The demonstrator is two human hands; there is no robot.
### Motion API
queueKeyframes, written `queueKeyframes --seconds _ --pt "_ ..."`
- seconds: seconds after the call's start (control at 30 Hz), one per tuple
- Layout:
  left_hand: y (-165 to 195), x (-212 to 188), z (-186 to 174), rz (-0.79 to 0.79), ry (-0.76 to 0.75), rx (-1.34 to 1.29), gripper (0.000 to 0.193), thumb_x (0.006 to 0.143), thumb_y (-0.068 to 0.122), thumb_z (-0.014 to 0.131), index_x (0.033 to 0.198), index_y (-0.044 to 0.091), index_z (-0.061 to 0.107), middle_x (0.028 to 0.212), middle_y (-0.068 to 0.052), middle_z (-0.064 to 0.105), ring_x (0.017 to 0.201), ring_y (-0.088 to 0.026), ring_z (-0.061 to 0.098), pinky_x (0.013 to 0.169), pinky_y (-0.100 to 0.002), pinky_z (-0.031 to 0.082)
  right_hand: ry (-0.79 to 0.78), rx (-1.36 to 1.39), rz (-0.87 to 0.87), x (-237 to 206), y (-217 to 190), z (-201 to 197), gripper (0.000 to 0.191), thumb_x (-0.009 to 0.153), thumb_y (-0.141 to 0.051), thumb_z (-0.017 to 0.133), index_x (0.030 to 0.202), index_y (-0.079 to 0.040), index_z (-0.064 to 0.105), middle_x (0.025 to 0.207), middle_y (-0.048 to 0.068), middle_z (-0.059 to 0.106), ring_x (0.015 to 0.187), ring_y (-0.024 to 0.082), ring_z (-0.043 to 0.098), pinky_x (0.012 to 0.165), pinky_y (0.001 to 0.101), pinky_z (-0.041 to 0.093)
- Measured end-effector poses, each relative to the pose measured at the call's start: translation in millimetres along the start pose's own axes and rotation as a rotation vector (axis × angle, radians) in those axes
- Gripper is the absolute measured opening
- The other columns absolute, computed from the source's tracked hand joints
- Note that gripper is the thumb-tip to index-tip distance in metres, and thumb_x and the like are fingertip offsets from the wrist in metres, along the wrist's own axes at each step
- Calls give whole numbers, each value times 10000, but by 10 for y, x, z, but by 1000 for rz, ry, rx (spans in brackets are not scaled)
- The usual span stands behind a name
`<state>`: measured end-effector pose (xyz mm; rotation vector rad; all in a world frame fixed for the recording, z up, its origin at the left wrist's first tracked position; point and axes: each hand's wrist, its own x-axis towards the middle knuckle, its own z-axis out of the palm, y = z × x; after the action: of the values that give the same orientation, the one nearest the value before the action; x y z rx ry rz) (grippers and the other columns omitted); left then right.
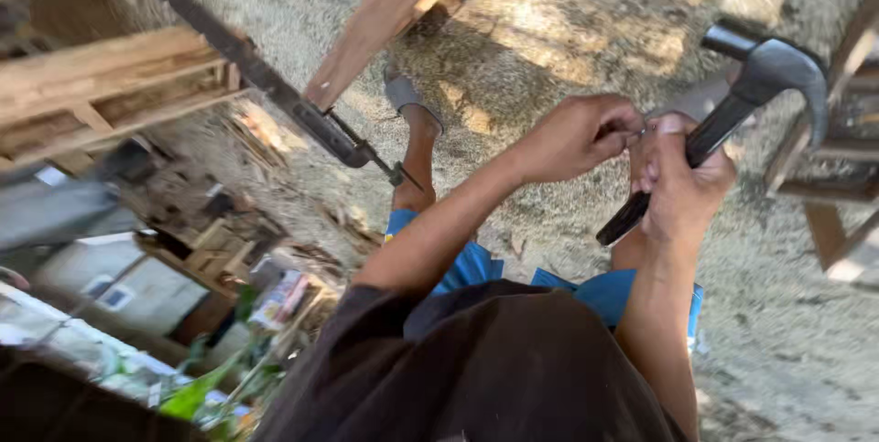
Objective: The person assembles a wooden frame by positioning planks and securing them with nails. They use a hammer to drive nails into the joints and a metal bar clamp to hold the frame together during assembly.
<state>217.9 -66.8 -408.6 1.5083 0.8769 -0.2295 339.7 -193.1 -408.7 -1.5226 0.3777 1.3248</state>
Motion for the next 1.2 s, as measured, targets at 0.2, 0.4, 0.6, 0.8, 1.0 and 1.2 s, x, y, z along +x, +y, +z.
queueKeyframes --seconds 0.2,0.4,0.6,0.8,1.0,1.2 --pt "-43 -823 -412 -150 233 -104 115 903 130 689 994 62 673 905 -125 711 780 -251 712 721 -379 563 -179 -370 -63 -171 151 557 193 1002 -156 775 1005 -40 621 728 -20 595 573 73 533 506 245 420" --pt "-316 -1667 -577 -99 417 -185 190 884 135 696 1050 50 663 988 -153 709 891 -289 703 784 -413 562 -57 -786 -206 -789 495 793 234 953 -218 839 942 -38 689 762 -24 627 640 41 544 555 224 433" --pt "-909 -2569 -472 11 473 -294 131 867 136 718 972 58 709 898 -148 668 839 -332 663 748 -452 529 -30 -1043 -211 -1618 1055 1192 221 952 -211 825 925 -24 710 756 4 629 652 55 540 575 251 445" --pt "-1296 -3467 -741 -46 498 -433 133 921 166 741 931 46 687 855 -159 651 809 -341 658 735 -449 523 53 -1169 5 -2218 1600 1857 291 926 -268 778 910 0 665 660 39 584 566 133 516 518 325 410" --pt "-1679 -3766 -1195 -7 601 -545 120 923 129 698 1002 39 709 902 -134 695 803 -295 700 723 -399 558 -144 -1401 -200 -2364 1754 2689 261 982 -280 745 971 -21 721 654 -4 606 602 78 538 547 271 451" --pt "-2130 -3409 -1820 84 1028 -457 133 1006 205 710 1069 88 720 1102 -90 725 1007 -202 729 875 -326 625 -659 -1318 -704 -2484 1292 3293 262 1134 -259 599 1208 -10 626 967 14 654 837 97 618 745 260 499"
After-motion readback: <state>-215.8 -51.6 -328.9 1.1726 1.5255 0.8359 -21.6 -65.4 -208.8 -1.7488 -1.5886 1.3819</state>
